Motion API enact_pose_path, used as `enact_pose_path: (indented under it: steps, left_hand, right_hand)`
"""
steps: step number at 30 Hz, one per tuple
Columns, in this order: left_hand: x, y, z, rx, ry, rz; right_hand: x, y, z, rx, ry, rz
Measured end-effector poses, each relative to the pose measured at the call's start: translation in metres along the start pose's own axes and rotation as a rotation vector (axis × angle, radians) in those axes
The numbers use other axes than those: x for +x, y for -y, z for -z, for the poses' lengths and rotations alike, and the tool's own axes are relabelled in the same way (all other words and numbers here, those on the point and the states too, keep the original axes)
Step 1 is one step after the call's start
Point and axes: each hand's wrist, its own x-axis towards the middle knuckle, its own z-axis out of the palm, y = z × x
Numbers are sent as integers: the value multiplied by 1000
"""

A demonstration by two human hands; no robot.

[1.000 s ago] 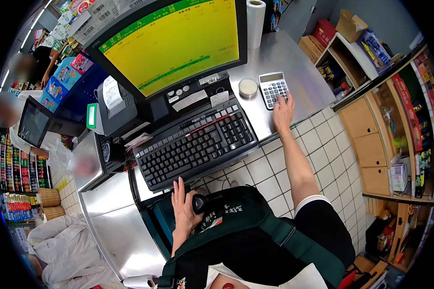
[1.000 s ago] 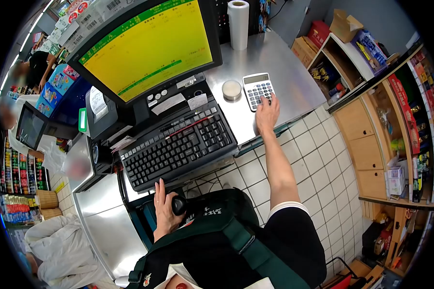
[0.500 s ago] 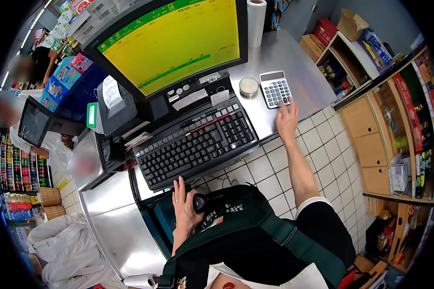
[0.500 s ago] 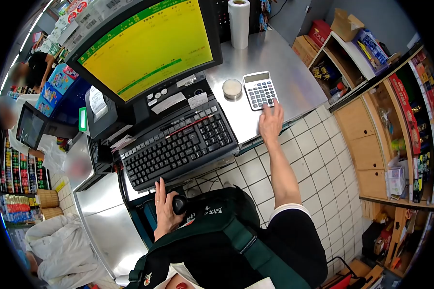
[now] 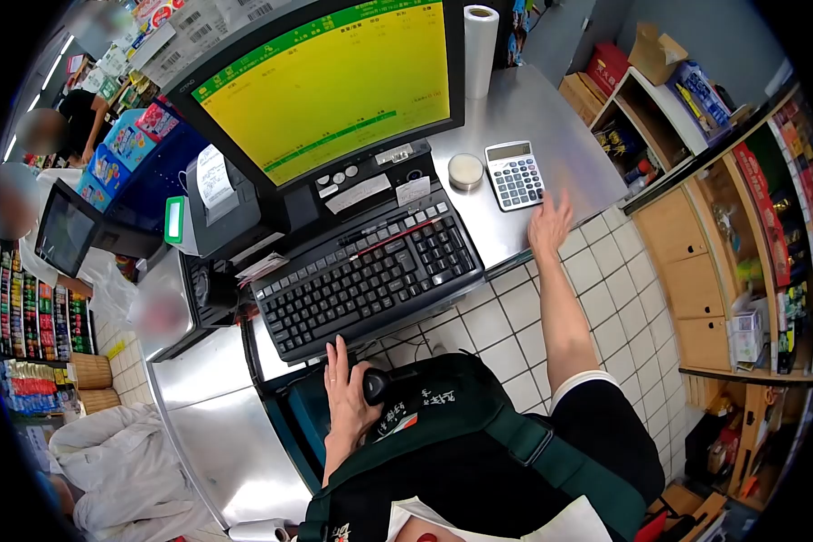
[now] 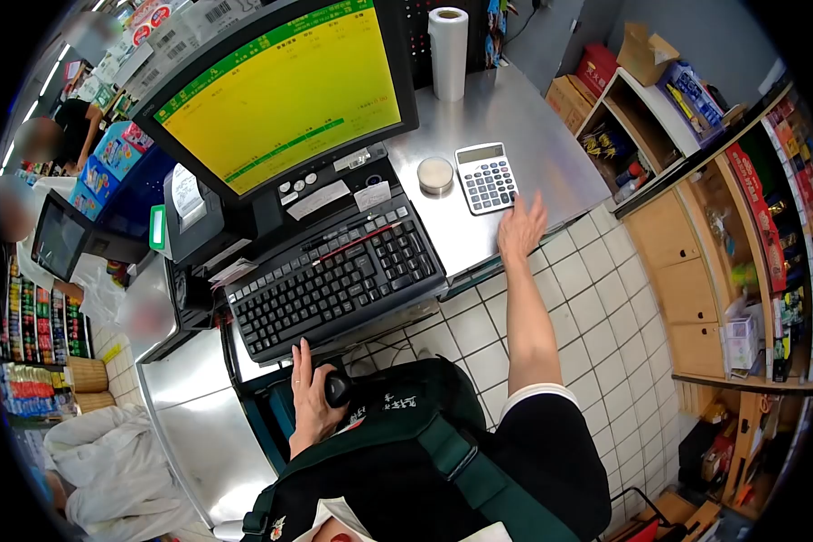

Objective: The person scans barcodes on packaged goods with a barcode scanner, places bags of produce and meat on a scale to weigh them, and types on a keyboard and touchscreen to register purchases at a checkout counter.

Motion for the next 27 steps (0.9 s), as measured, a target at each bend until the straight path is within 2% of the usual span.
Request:
enact_pose_path:
  steps: [2,3,5,6,8,9,11,14,17,19,20,23,27]
  left_hand:
    - [0,-1,1,-6,14,8]
    - [1,0,0,-8,9,11]
    - [0,3,0,-10,23,-11]
    - [-1,4,0,-9,23,-9]
    - [-1,5,-2,-2,17,-32]
    - [-2,5,-2,-5,16,-30]
    - [-2,5,-2,-25,6,-28]
    - [-2,4,-4,-63,-30,-17]
    - [-2,7,-6,-74,-75,-49]
    - [-3,6,-3,-84,-68,-34]
    - [-3,8,-4,-77,-92,-57]
    - [-3,7,1,-71,-97,-54]
    - [-5,10,6,-70,-114,-59]
  right_hand:
    - [-7,-4,18,-189,173,-70]
    - [-3,-4,18,-187,173,-64]
    - [-1,-4,20,66,-116,30]
    - [-4,3,29,66,-114,30]
    - [-17,14,47,340,30,-164]
    - [-29,13,51,338,31,-162]
    - [-55,15,57,242,12,-9]
    - [-92,66,91,421,154,-62]
    - [-126,119,116,582,250,128]
    - [-139,140,122,686,273,398]
    - [-146,144,125,640,386,402]
    - [-155,156,125,419,314,599]
    - [-155,160,120,280,280,744]
